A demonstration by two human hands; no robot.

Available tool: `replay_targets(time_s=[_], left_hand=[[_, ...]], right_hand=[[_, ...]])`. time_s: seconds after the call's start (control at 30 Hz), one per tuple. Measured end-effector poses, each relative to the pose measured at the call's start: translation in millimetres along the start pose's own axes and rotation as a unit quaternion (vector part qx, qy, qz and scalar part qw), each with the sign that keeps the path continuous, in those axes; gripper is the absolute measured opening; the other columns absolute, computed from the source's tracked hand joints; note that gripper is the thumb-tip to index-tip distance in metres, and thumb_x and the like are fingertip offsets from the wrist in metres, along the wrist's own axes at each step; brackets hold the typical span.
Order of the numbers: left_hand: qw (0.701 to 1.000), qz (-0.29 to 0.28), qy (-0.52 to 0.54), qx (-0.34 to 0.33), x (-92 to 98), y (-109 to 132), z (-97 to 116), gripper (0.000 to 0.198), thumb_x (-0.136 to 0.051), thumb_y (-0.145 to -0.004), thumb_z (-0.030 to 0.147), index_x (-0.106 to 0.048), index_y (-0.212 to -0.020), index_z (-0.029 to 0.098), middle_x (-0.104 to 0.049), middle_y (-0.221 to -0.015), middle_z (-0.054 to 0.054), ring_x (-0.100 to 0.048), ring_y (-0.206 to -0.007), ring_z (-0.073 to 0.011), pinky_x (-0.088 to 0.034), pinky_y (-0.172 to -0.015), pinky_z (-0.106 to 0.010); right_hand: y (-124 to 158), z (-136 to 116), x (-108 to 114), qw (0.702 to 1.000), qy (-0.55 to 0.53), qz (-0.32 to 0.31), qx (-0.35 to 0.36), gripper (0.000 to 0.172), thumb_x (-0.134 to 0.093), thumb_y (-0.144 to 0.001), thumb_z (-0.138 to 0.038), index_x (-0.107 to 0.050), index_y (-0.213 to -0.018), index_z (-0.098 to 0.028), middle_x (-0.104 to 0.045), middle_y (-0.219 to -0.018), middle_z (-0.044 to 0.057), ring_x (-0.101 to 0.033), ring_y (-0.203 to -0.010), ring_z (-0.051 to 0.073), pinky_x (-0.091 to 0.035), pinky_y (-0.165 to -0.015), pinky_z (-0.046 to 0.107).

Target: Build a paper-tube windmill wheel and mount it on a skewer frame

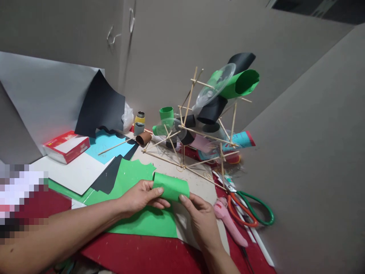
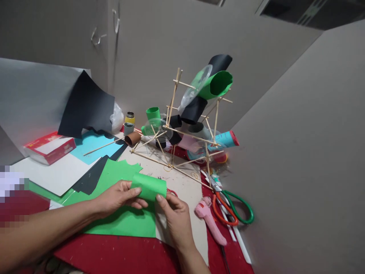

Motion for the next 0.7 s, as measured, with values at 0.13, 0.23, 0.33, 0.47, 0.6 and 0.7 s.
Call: replay_targets(time_s=[0.13, 0.23, 0.33, 0.47, 0.6, 0.7], left_hand=[[1.000, 0.005, -0.015, -0.007, -0.9, 1.0, 1.5, 0.050, -0.079, -0.069, 0.055, -0.074, -0.093, 0.011, -0.076, -0.079, -0.011, -0.071, -0.071, -0.0155, -0.054, -0.069, -0.023], [0.999, 0.011, -0.035, -0.023, -1.1, 1.4, 3.1, 0.048, -0.076, -0.071, 0.056, -0.071, -0.087, 0.011, -0.075, -0.073, -0.009, -0.070, -0.066, -0.0144, -0.053, -0.065, -0.022], [0.997, 0.035, -0.048, -0.049, 0.3, 0.7, 2.6, 0.045, -0.075, -0.072, 0.055, -0.061, -0.070, 0.013, -0.069, -0.060, -0.004, -0.069, -0.058, -0.0143, -0.050, -0.056, -0.021], [0.993, 0.073, -0.027, -0.085, 1.9, 0.9, 2.8, 0.040, -0.079, -0.070, 0.049, -0.060, -0.081, 0.015, -0.062, -0.051, 0.003, -0.069, -0.053, -0.0164, -0.049, -0.049, -0.021], [0.990, 0.090, -0.026, -0.104, 1.0, 4.6, 13.4, 0.032, -0.074, -0.077, 0.037, -0.067, -0.097, 0.013, -0.072, -0.069, -0.005, -0.068, -0.054, -0.0143, -0.050, -0.052, -0.023], [0.984, 0.123, -0.031, -0.128, 3.2, 7.6, 24.5, 0.023, -0.069, -0.080, 0.030, -0.070, -0.096, 0.013, -0.076, -0.089, -0.010, -0.067, -0.054, -0.0117, -0.050, -0.053, -0.023]], right_hand=[[-0.9, 3.8, 1.9, 0.999, -0.037, 0.002, -0.015, 0.016, -0.081, -0.076, -0.035, -0.081, -0.088, -0.024, -0.076, -0.083, 0.003, -0.064, -0.078, 0.019, -0.050, -0.077, 0.029], [-3.4, 6.4, 1.8, 0.997, -0.075, 0.012, -0.034, 0.017, -0.083, -0.073, -0.034, -0.081, -0.084, -0.022, -0.076, -0.081, 0.003, -0.064, -0.076, 0.019, -0.050, -0.076, 0.028], [-5.6, 5.9, -1.2, 0.994, -0.100, 0.019, -0.047, 0.020, -0.083, -0.071, -0.038, -0.080, -0.082, -0.021, -0.076, -0.081, 0.004, -0.066, -0.075, 0.020, -0.051, -0.077, 0.031], [-7.3, 3.9, -3.3, 0.989, -0.128, 0.024, -0.074, 0.026, -0.085, -0.067, -0.042, -0.079, -0.082, -0.021, -0.076, -0.080, 0.006, -0.067, -0.073, 0.022, -0.055, -0.075, 0.037], [-11.8, 3.9, 3.2, 0.973, -0.200, 0.045, -0.109, 0.026, -0.088, -0.063, -0.038, -0.078, -0.080, -0.021, -0.076, -0.085, 0.004, -0.067, -0.079, 0.022, -0.057, -0.072, 0.035], [-16.6, 5.1, 9.7, 0.946, -0.280, 0.081, -0.141, 0.026, -0.089, -0.060, -0.029, -0.076, -0.081, -0.022, -0.076, -0.089, 0.001, -0.067, -0.083, 0.019, -0.057, -0.073, 0.031]])
Point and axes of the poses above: each hand's wrist, its own y-axis away from the middle knuckle, its own x-axis out of the back of the hand, z = x × y, the point moved 3 cm from there along -y, towards the middle knuckle
